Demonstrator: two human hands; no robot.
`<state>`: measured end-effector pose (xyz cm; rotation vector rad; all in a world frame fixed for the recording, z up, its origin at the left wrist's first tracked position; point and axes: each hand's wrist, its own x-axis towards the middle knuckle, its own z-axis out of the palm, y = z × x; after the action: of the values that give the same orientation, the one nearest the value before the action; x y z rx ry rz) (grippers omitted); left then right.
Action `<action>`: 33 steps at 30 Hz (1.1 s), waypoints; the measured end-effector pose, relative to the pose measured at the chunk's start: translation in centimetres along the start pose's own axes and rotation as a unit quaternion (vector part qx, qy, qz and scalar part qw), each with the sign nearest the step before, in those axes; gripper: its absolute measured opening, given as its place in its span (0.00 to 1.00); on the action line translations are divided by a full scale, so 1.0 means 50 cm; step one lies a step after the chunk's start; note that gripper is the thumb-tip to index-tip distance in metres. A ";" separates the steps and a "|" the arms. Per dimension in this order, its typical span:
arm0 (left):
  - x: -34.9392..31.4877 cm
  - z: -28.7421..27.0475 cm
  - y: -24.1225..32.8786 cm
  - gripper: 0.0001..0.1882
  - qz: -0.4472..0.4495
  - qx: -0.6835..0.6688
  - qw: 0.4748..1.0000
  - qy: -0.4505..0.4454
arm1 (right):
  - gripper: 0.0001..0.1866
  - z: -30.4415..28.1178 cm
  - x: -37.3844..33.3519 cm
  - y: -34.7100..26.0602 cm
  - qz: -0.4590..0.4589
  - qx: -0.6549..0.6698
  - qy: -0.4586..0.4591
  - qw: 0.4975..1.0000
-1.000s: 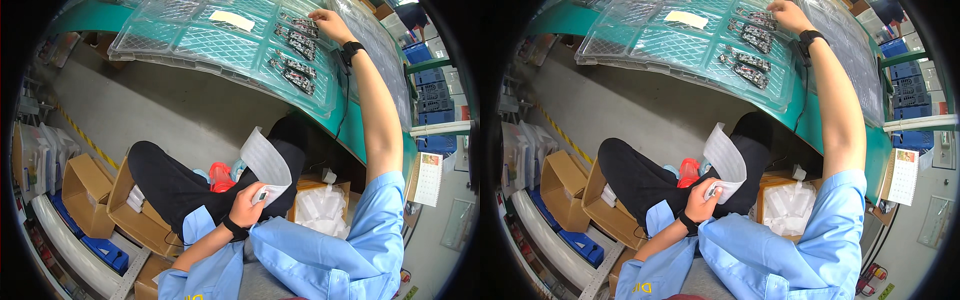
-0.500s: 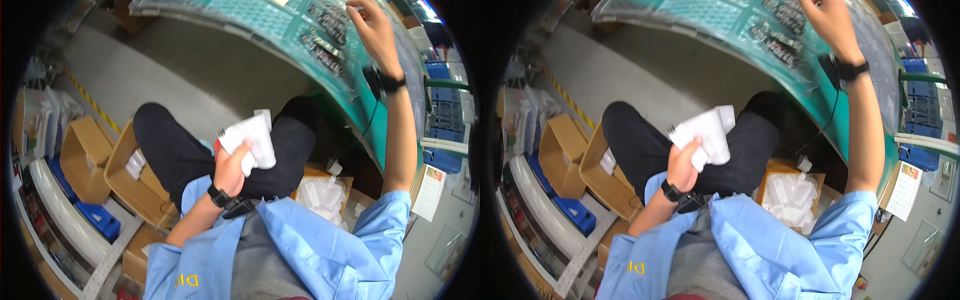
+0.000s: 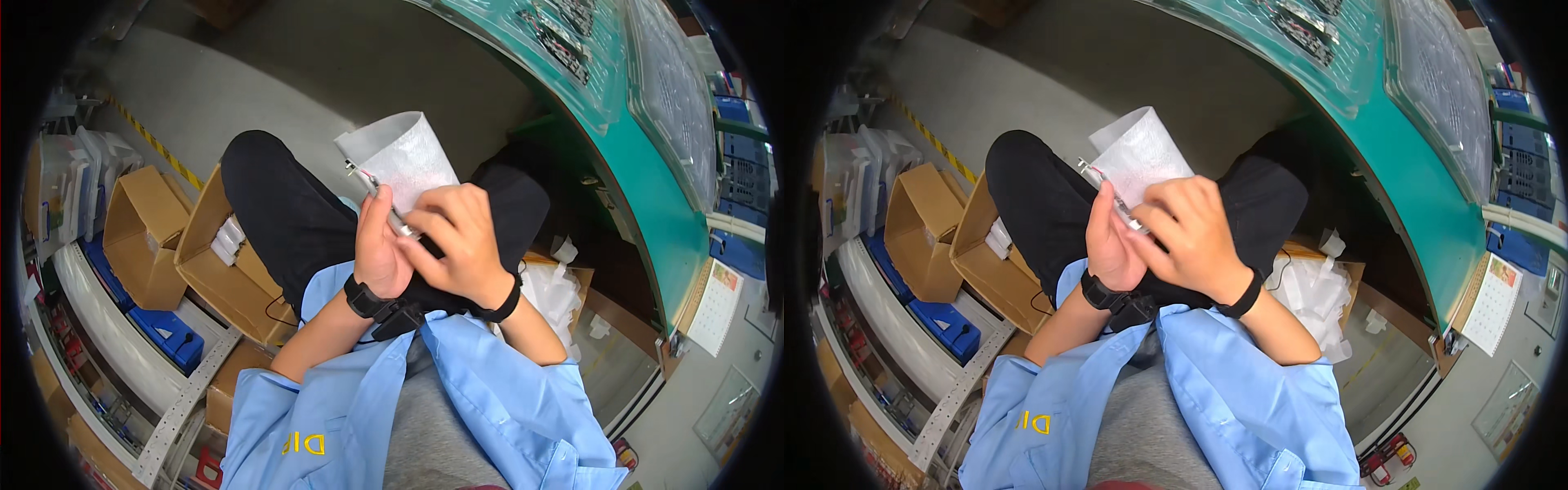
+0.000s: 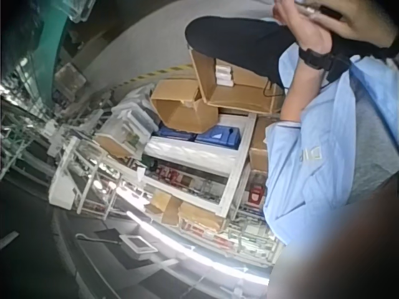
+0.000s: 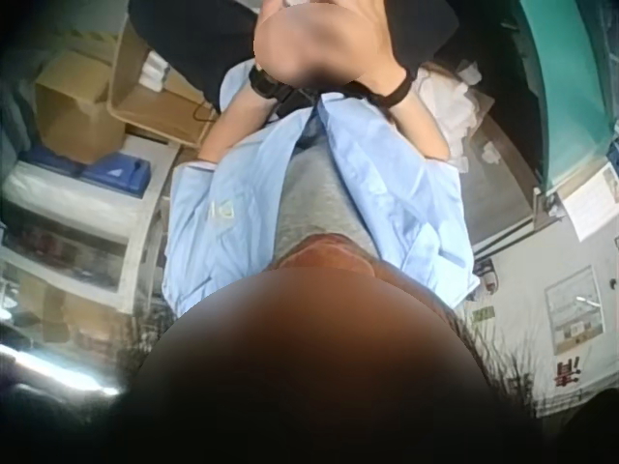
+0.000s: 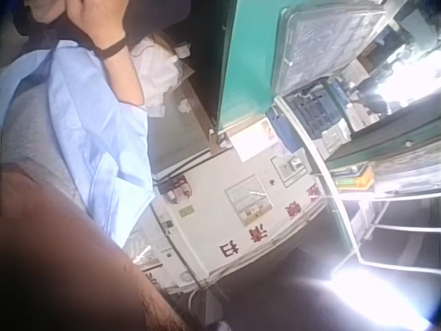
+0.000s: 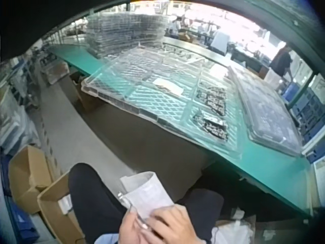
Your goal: Individually wrap small electronic components in protective white sheets and place them into a cardboard shipping box.
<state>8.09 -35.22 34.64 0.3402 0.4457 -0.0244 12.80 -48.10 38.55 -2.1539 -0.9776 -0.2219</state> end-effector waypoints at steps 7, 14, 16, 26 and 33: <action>-0.019 -0.013 -0.031 0.18 -0.039 0.001 0.999 -0.033 | 0.18 -0.002 -0.017 -0.008 0.055 0.120 0.018 0.991; -0.006 -0.053 -0.032 0.20 0.002 -0.057 0.984 -0.168 | 0.20 -0.009 -0.016 -0.005 0.203 0.265 -0.048 0.941; 0.004 -0.047 -0.026 0.21 0.010 -0.059 0.982 -0.181 | 0.20 -0.001 -0.015 0.000 0.209 0.279 -0.046 0.936; 0.015 0.000 -0.011 0.26 0.041 -0.051 0.997 -0.040 | 0.19 -0.031 0.006 0.019 0.373 0.653 0.063 0.656; 0.052 -0.091 -0.017 0.25 0.007 0.080 0.996 0.043 | 0.20 -0.196 0.103 0.044 0.313 0.594 -0.022 0.741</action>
<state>8.45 -34.42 29.42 0.5029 0.5272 -0.0324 19.32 -52.87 46.45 -1.1231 -0.1704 0.6413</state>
